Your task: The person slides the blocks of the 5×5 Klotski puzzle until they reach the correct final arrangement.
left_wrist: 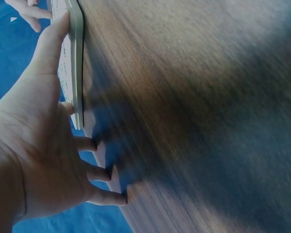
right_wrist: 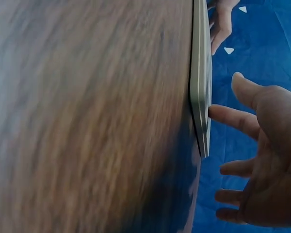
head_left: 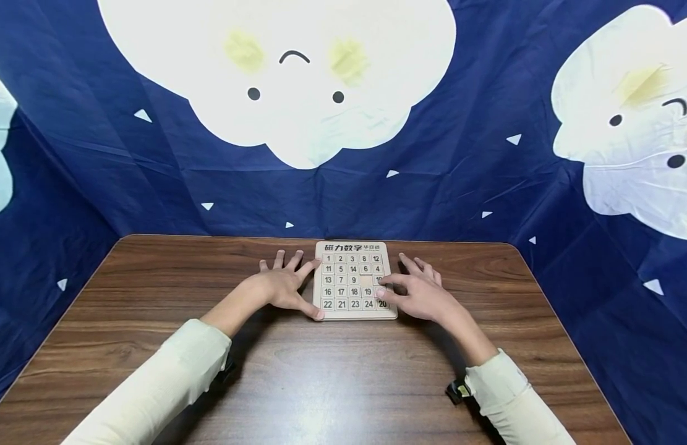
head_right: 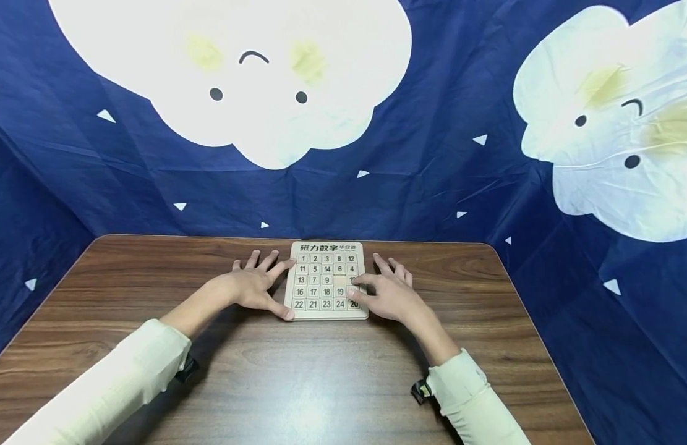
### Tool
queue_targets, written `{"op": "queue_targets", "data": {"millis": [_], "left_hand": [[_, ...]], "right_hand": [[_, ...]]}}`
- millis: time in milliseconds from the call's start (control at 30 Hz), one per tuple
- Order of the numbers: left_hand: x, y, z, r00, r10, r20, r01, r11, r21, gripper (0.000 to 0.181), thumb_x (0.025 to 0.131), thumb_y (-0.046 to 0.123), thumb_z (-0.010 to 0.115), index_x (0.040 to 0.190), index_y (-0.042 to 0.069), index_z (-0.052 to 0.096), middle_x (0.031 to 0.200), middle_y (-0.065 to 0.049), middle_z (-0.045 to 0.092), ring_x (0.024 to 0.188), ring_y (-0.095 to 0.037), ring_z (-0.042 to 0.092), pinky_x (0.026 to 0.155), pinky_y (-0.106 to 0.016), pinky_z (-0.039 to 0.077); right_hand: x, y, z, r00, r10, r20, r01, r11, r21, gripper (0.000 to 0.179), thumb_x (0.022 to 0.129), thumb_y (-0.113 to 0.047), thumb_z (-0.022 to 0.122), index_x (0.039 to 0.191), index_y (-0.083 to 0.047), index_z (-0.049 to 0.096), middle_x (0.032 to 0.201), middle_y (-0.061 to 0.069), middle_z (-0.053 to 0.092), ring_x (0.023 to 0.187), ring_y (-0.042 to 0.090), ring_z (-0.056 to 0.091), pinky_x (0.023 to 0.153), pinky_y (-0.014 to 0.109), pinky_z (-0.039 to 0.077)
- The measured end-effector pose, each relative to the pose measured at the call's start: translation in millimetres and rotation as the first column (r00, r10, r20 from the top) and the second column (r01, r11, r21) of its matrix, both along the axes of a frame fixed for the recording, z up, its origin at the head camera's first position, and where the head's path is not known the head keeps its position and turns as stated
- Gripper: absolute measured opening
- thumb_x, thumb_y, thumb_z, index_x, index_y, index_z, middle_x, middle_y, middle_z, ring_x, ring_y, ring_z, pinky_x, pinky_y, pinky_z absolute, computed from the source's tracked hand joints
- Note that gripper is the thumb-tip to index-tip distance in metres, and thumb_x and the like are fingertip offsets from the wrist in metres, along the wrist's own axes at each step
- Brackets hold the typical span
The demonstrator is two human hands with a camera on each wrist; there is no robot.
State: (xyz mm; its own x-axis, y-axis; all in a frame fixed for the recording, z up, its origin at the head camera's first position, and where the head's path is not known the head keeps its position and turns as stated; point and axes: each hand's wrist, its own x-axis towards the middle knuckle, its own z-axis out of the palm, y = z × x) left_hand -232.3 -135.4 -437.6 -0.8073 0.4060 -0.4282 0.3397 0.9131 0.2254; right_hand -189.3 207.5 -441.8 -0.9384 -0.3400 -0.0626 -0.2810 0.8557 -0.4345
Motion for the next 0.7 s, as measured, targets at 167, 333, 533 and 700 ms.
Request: {"op": "queue_targets", "data": {"millis": [167,333,533,700], "left_hand": [[-0.1,-0.4,1.3,1.000,0.002,0.001,-0.002,1.000,0.000,0.140,0.080,0.091,0.079,0.184,0.031,0.006,0.190,-0.025,-0.005,0.171,-0.065,-0.008,0.128,-0.093,0.005],[0.5,-0.7,1.6,1.000,0.005,0.000,-0.005,1.000,0.003,0.140,0.081,0.090,0.079,0.184,0.031,0.006,0.190,-0.025,-0.004,0.171,-0.066,-0.008,0.128,-0.093,0.005],[1.0,-0.4,0.0,1.000,0.000,0.003,0.000,1.000,0.000,0.141,0.080,0.091,0.079,0.184,0.030,0.004,0.190,-0.025,-0.005,0.170,-0.066,-0.007,0.128,-0.093,0.005],[0.7,0.7,0.5,1.000,-0.002,0.003,0.002,1.000,-0.005,0.141,0.080,0.090,0.079,0.184,0.029,0.005,0.190,-0.026,-0.004,0.170,-0.066,-0.007,0.128,-0.093,0.005]], "right_hand": [[-4.0,-6.9,-0.5,1.000,0.016,0.007,-0.016,0.998,-0.066,0.043,0.111,-0.051,0.069,0.146,-0.028,0.077,0.187,0.025,0.024,0.167,0.063,0.024,0.128,0.088,0.020],[-12.0,-16.4,-2.9,0.999,0.027,0.039,-0.025,0.999,-0.044,0.052,0.109,-0.056,0.068,0.157,-0.033,0.069,0.189,0.024,0.015,0.169,0.062,0.018,0.130,0.086,0.017],[-19.0,-20.0,-9.8,0.998,0.012,0.065,-0.010,1.000,-0.029,0.060,0.107,-0.067,0.063,0.160,-0.037,0.065,0.191,0.021,0.012,0.170,0.061,0.015,0.130,0.085,0.017],[-19.5,-20.0,-9.0,0.998,0.023,0.059,-0.022,1.000,-0.014,0.061,0.106,-0.068,0.065,0.157,-0.035,0.068,0.189,0.026,0.017,0.167,0.064,0.020,0.127,0.085,0.020]]}}
